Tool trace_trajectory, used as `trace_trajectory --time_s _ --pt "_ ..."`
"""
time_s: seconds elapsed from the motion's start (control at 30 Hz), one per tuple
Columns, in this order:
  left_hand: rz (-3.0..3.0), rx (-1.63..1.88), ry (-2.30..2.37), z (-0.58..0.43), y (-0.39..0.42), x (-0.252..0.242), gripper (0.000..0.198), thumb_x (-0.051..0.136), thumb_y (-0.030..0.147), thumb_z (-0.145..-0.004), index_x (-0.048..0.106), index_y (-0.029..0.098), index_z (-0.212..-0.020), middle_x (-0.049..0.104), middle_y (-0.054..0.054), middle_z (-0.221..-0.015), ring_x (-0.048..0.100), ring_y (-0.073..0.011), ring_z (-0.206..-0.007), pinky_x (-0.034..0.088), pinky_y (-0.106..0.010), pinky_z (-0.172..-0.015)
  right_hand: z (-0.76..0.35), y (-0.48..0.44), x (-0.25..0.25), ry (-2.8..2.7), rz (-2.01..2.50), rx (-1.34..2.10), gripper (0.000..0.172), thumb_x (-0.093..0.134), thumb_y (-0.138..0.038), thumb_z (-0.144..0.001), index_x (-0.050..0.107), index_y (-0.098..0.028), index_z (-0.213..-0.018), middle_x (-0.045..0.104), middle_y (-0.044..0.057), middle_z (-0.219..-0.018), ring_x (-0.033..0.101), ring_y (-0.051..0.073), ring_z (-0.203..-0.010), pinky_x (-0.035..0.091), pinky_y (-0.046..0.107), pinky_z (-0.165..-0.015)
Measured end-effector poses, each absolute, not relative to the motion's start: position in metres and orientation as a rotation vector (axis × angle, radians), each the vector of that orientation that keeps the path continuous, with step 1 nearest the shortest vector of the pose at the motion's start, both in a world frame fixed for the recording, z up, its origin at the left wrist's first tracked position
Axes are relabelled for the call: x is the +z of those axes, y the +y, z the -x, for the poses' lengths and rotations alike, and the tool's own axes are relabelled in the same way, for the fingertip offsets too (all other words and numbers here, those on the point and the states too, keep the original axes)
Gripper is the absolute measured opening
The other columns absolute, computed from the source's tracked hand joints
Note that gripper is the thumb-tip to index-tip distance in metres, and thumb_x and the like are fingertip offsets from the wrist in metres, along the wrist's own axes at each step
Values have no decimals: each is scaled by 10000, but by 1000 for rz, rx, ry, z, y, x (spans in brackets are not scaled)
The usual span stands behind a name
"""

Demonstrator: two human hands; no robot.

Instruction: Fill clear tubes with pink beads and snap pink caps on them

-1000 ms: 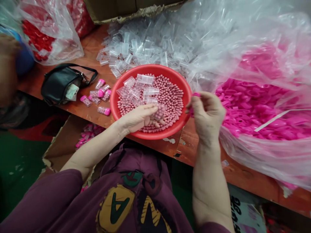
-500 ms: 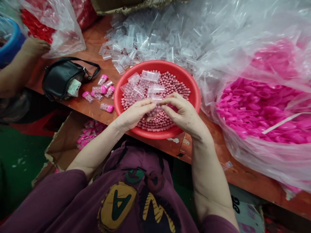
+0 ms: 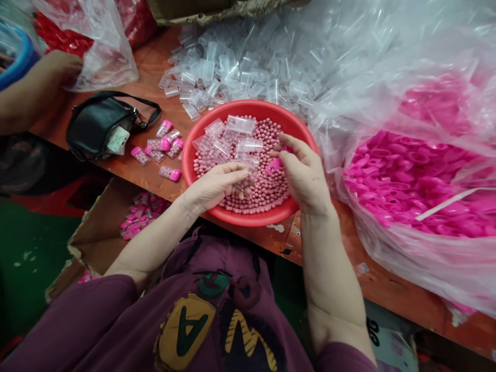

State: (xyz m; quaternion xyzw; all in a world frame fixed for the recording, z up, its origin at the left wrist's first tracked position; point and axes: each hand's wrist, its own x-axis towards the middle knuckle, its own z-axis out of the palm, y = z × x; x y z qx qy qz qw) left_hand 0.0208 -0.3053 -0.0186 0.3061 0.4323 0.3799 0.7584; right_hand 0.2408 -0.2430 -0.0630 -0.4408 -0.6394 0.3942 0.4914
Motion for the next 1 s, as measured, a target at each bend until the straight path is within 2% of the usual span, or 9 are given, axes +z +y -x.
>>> trace_trajectory --time_s 0.13,0.27,0.37,0.53,0.63,0.73,0.9,1.0 --pt "-610 877 954 -25 -306 -15 226 867 219 -912 709 161 -1064 727 7 -906 674 -83 -701 524 -226 -665 -215 -250 -69 -1288 997 1127 375 749 -379 -948 719 -312 -1316 799 63 -1260 821 282 -1123 687 534 -1038" --pt "-595 953 950 -25 -307 -17 220 866 245 -924 713 173 -1066 697 20 -864 655 -86 -713 490 -230 -689 -199 -270 -58 -1429 1105 906 339 769 -472 -985 764 -309 -1282 798 72 -1238 790 258 -1099 688 466 -977" --pt "-611 1000 937 -23 -308 -18 225 871 250 -915 726 188 -1075 682 23 -873 651 -98 -759 485 -241 -722 -201 -280 -45 -1646 1132 689 248 782 -498 -999 829 -314 -1159 791 69 -1179 757 257 -1122 661 447 -989" --pt "-682 1021 855 -22 -311 -18 309 938 268 -851 736 195 -1073 668 1 -896 616 -117 -805 494 -245 -723 -212 -280 -26 -1789 1048 697 238 829 -534 -983 839 -308 -1056 805 58 -1049 762 248 -983 652 427 -908" --pt "-687 1005 845 -23 -311 -17 256 864 258 -911 723 184 -1111 679 -5 -961 646 -111 -825 508 -242 -742 -212 -280 -23 -1731 1100 702 233 829 -522 -987 832 -296 -1043 831 52 -1040 783 257 -991 659 434 -942" --pt "-637 991 897 -25 -310 -17 177 801 236 -957 690 171 -1079 688 -8 -987 671 -97 -811 499 -235 -736 -211 -282 -24 -1650 1157 710 234 799 -496 -1006 832 -299 -1128 852 45 -1113 803 267 -1045 669 446 -987" --pt "-680 1023 952 -28 -308 -17 83 716 199 -1019 658 165 -972 645 23 -884 631 -75 -756 450 -223 -692 -209 -287 -21 -1767 1100 678 154 777 -405 -1024 865 -331 -1126 845 40 -1059 804 272 -997 673 463 -951" --pt "-693 1018 967 -29 -308 -17 69 699 199 -1033 663 166 -983 643 32 -852 608 -69 -723 426 -219 -667 -206 -290 -18 -1781 1077 670 148 772 -380 -1027 872 -339 -1127 840 50 -1078 800 272 -1007 676 458 -940"
